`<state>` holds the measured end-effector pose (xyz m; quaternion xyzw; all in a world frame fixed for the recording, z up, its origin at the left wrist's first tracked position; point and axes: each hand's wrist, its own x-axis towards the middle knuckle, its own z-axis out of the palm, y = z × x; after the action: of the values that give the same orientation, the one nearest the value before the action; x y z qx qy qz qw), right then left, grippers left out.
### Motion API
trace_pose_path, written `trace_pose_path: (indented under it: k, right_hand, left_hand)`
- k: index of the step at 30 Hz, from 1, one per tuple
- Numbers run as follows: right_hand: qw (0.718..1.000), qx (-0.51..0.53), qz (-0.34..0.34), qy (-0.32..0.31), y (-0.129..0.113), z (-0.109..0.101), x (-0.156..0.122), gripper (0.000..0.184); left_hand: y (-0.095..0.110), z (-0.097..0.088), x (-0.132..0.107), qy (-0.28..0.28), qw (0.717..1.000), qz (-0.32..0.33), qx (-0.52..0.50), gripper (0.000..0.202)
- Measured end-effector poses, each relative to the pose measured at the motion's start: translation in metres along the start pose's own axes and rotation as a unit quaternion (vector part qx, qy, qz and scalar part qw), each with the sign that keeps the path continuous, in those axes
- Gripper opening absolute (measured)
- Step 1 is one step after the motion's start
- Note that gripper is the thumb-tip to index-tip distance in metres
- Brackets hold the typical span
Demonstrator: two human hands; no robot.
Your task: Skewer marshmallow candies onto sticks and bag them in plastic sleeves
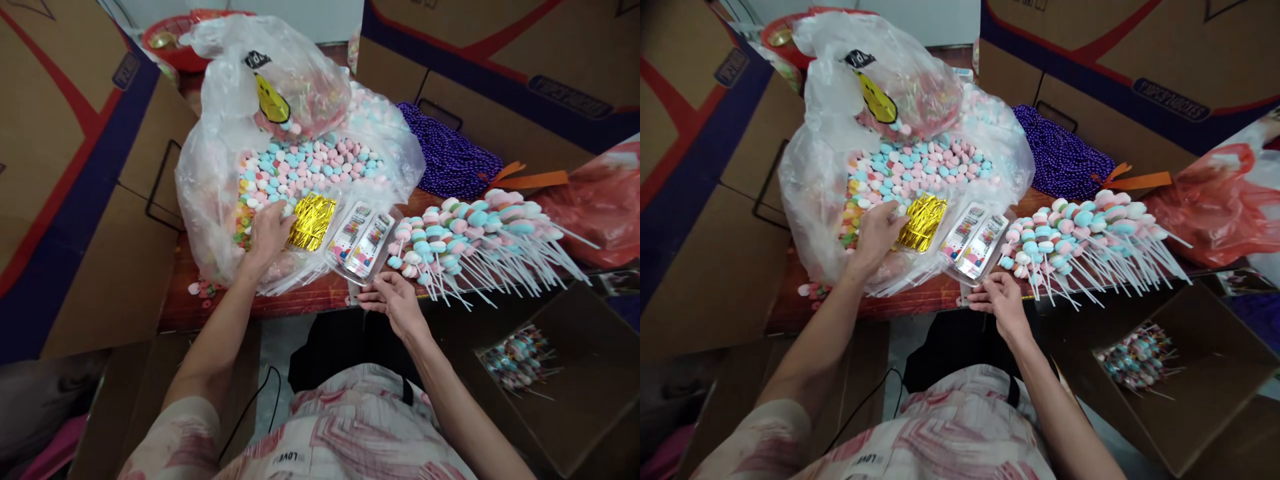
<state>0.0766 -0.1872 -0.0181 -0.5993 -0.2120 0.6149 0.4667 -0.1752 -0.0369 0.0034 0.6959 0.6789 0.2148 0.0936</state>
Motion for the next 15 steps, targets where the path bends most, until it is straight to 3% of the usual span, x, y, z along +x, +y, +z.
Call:
trace_pose_path:
  k: [9,15]
  right_hand:
    - [0.999,-0.015,-0.042,-0.012,0.012,-0.004,-0.001,0.044]
    - [0.997,0.016,-0.074,-0.015,0.021,0.0,-0.008,0.045]
  left_hand:
    - [-0.024,-0.025,-0.013,0.085,0.994,-0.032,0.063,0.024]
    - [-0.012,-0.005,-0.014,0.05,0.998,-0.001,0.05,0.025]
